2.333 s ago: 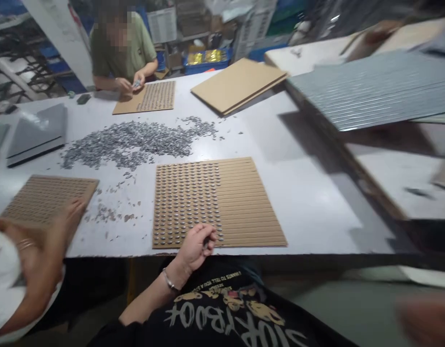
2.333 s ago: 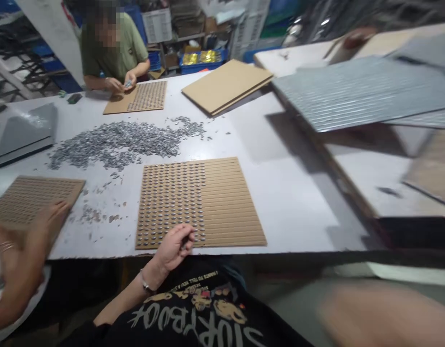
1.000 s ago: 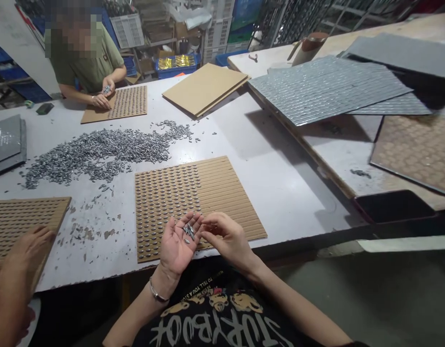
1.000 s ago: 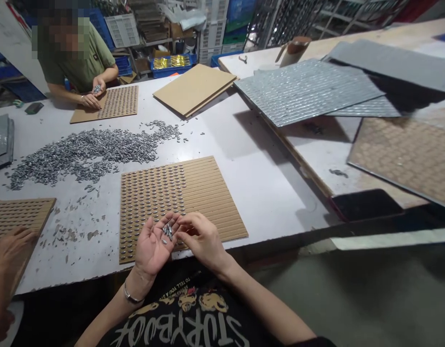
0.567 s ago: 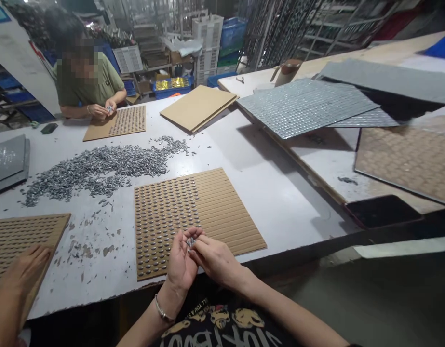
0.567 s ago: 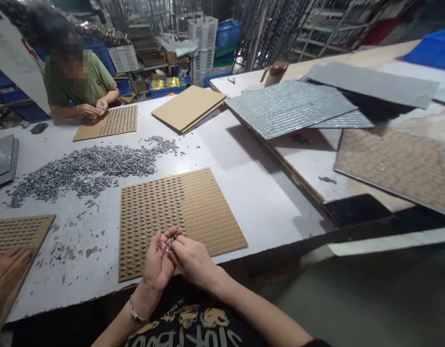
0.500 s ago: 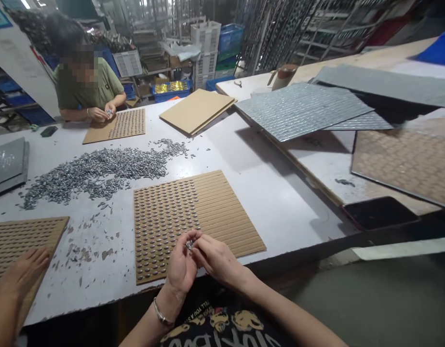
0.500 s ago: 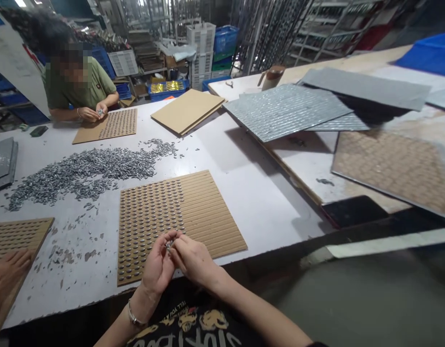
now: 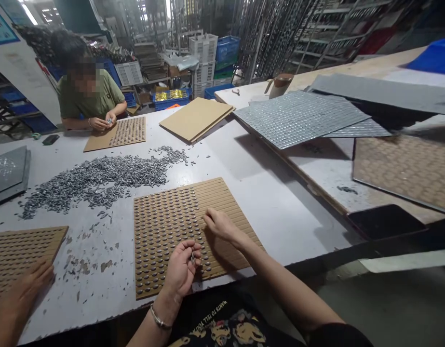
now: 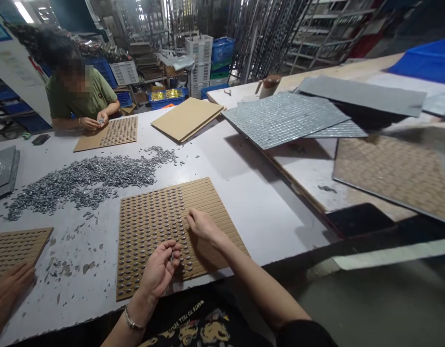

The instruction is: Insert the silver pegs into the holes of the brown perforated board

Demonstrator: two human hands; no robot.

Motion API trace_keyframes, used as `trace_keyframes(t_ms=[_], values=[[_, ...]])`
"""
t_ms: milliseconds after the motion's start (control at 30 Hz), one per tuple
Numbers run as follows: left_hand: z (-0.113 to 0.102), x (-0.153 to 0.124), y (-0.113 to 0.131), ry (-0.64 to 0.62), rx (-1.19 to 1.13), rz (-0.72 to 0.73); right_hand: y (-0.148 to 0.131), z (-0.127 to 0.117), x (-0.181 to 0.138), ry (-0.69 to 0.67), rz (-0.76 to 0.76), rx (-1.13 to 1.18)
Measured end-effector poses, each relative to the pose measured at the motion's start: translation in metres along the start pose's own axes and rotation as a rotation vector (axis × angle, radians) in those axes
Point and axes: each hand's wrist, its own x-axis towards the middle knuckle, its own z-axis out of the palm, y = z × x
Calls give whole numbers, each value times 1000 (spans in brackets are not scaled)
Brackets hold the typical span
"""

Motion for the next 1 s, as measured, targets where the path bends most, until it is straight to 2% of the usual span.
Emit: trace_keyframes(t_ms=[133, 333, 533, 833, 933, 1000], values=[[-2, -1, 0, -8, 31, -20, 9, 2, 34, -71, 49, -127], [-7, 2, 0, -8, 36, -65, 9, 3, 47, -122, 48, -157], [-10, 7, 0, 30, -1, -71, 13, 1, 50, -179, 21, -150], [-9, 8, 1, 24, -24, -25, 8, 7, 53, -121, 94, -181], [-7, 8, 6, 20, -62, -23, 3, 2, 42, -91, 107, -163], [-5, 7, 10, -2, -108, -37, -5, -1, 25, -34, 41, -98]])
